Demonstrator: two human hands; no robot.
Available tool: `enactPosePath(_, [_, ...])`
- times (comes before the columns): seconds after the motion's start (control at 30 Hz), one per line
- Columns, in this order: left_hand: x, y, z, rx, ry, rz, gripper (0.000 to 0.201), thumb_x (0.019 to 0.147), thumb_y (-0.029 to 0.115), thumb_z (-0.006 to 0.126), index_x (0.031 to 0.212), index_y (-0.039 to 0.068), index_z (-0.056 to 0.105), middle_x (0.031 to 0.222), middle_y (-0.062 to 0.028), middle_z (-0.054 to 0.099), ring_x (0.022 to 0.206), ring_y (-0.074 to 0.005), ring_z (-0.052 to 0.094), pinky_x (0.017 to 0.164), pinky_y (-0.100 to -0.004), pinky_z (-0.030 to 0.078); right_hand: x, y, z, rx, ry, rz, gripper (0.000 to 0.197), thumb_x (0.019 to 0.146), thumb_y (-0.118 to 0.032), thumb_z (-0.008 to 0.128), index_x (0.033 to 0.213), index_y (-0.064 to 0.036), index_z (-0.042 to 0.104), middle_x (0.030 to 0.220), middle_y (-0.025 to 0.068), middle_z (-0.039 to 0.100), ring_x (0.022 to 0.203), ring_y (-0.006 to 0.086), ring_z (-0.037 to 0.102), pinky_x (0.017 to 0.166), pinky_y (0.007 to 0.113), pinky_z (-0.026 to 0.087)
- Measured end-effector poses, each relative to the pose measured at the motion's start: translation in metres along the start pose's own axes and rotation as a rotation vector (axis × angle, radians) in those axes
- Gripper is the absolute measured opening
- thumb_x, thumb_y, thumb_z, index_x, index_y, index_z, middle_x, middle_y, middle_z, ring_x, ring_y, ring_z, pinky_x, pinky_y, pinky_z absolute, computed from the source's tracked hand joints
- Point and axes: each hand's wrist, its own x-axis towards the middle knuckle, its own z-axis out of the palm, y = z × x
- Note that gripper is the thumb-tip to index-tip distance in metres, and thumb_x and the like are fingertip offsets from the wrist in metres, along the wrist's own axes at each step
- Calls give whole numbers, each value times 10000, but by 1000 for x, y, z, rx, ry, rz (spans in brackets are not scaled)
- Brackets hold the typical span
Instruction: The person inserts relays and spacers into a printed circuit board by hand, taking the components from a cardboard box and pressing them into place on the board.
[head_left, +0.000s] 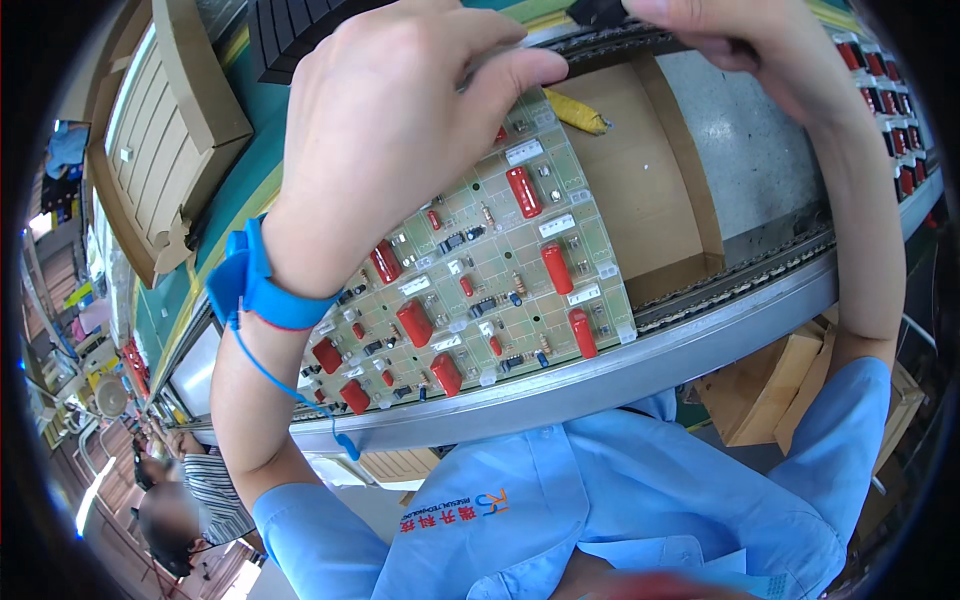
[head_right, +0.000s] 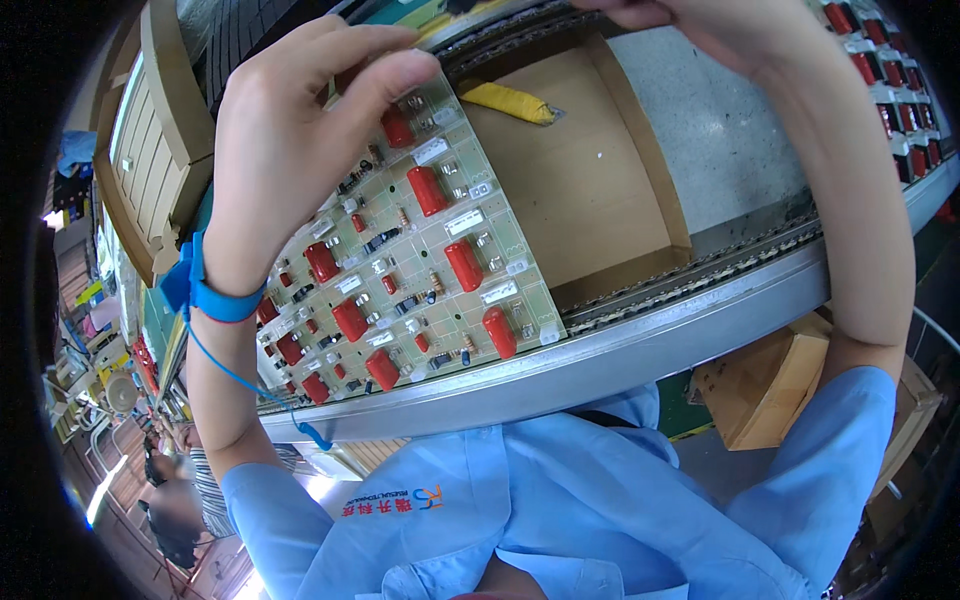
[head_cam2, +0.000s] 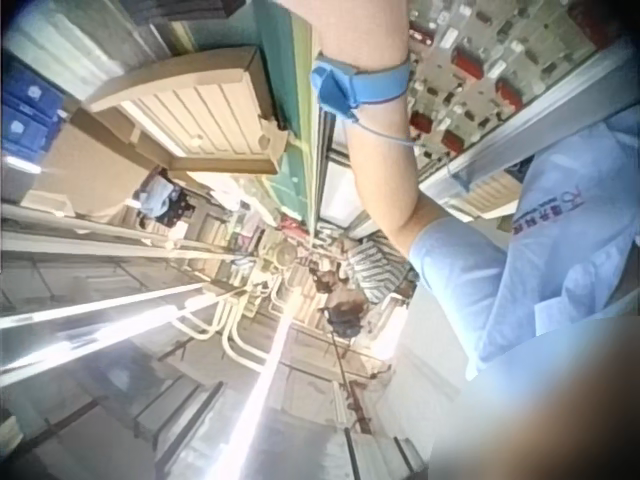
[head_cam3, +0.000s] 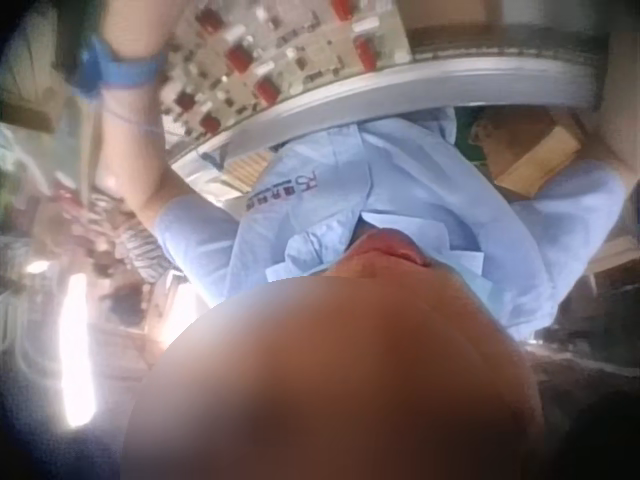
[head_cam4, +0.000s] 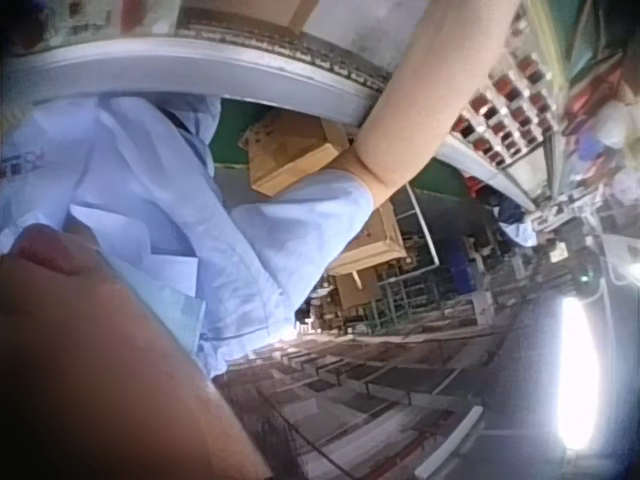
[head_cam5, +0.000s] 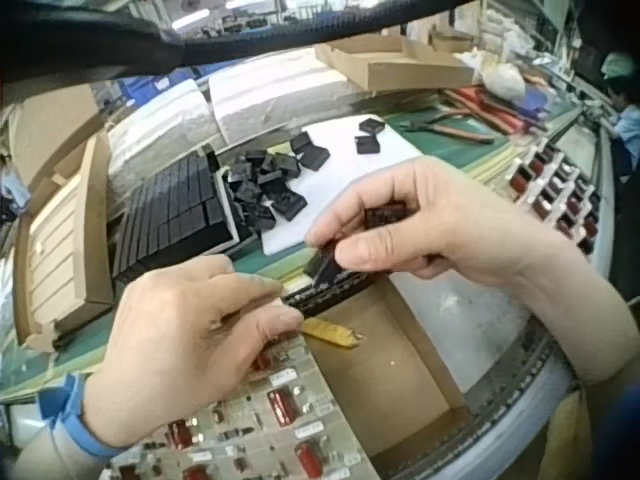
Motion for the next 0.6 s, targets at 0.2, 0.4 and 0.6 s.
enactPosePath(0.2, [-23, -13, -28, -1186, -140, -430, 271, 956, 178, 527, 1164, 7, 561, 958, -35, 584, 758, -88, 536, 724, -201, 419, 23, 33, 18, 197, -417, -1139, 250, 806, -84, 730, 1038, -14, 670, 942, 47, 682, 851, 106, 616, 775, 232, 488])
enactPosePath(0.4, [-49, -7, -26, -1205, -7, -577, 308, 974, 248, 525, 1163, 6, 546, 924, -60, 584, 667, -65, 544, 594, -171, 418, -20, -22, 49, -771, -7, -233, 219, 802, -19, 699, 1015, -13, 649, 922, 49, 672, 794, 122, 621, 677, 270, 494])
enactPosePath(0.6, [-63, -20, -32, -1164, -58, -571, 303, 967, 288, 551, 1070, 9, 607, 739, -7, 552, 493, -26, 422, 458, -161, 308, -13, 17, 52, -939, 62, -586, 286, 749, 28, 695, 1020, -56, 657, 971, 61, 650, 808, 171, 633, 660, 264, 511])
